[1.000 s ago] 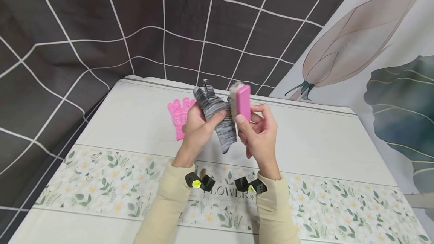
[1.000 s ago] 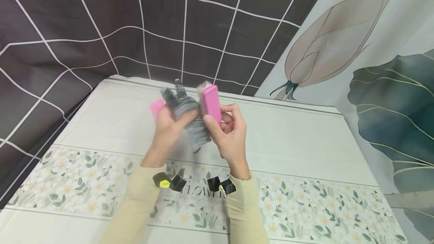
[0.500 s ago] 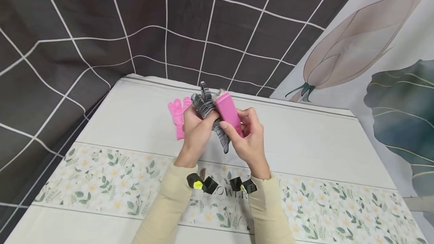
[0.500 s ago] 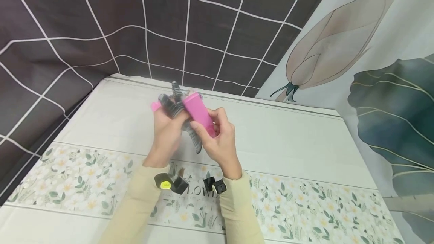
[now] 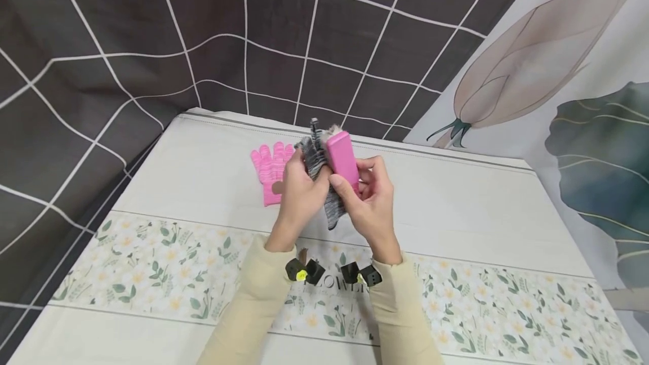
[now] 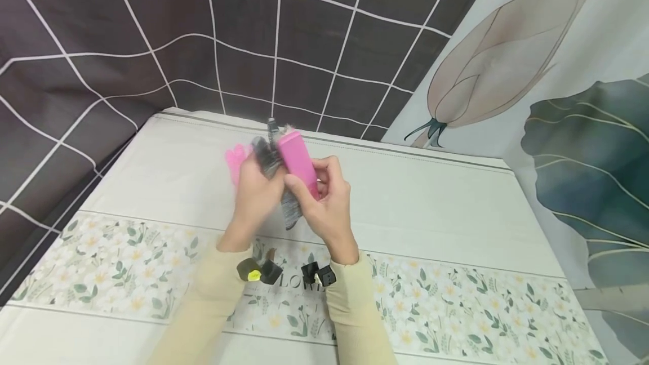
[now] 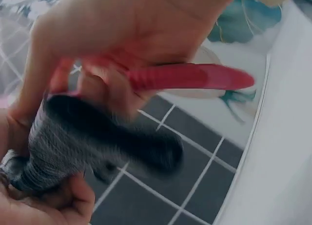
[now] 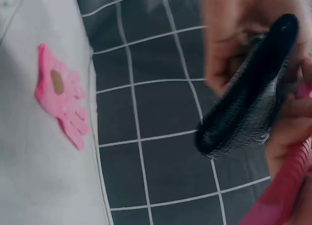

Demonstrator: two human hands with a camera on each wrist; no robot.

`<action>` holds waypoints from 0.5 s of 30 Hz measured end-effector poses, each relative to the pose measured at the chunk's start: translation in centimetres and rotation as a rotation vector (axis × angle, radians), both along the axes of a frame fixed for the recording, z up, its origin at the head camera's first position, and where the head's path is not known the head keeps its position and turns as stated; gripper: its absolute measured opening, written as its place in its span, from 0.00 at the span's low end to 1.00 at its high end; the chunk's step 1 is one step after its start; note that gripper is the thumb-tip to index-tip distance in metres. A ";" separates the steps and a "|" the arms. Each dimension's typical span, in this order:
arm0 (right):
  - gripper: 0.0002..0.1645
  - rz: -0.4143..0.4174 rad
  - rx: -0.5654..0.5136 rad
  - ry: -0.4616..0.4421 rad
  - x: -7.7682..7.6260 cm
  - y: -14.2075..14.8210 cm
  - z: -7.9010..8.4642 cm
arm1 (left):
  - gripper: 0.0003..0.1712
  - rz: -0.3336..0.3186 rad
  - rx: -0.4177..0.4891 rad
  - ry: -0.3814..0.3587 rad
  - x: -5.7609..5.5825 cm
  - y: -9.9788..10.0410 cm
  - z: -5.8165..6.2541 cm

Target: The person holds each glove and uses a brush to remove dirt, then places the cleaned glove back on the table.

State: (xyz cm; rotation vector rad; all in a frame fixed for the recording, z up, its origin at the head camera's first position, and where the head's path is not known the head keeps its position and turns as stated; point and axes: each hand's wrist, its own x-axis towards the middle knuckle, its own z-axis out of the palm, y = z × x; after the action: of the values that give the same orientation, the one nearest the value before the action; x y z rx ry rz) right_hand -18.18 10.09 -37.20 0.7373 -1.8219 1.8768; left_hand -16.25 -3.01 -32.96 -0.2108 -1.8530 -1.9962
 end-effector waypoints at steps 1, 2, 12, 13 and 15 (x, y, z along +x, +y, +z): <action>0.22 -0.014 0.031 0.020 -0.1 -0.2 -0.2 | 0.11 0.023 -0.004 -0.005 -0.2 -0.1 -0.4; 0.21 -0.024 0.064 0.039 -0.3 -0.2 -0.7 | 0.09 0.044 -0.001 -0.010 -0.4 -0.2 -0.9; 0.18 0.070 0.039 -0.046 -0.3 2.9 -0.3 | 0.08 0.067 0.110 -0.085 -0.3 -0.5 -0.3; 0.18 0.065 -0.016 -0.048 0.0 2.8 0.4 | 0.08 0.072 0.069 -0.086 0.3 -0.4 0.7; 0.18 0.079 -0.119 -0.031 0.3 2.3 0.9 | 0.09 0.071 -0.011 -0.076 0.9 0.0 1.5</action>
State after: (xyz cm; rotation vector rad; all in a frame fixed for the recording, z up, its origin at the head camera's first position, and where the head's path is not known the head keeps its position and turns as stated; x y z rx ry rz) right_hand -17.89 12.39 -36.29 0.7520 -1.7049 2.0385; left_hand -15.39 -3.06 -31.41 -0.0716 -1.8907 -1.9722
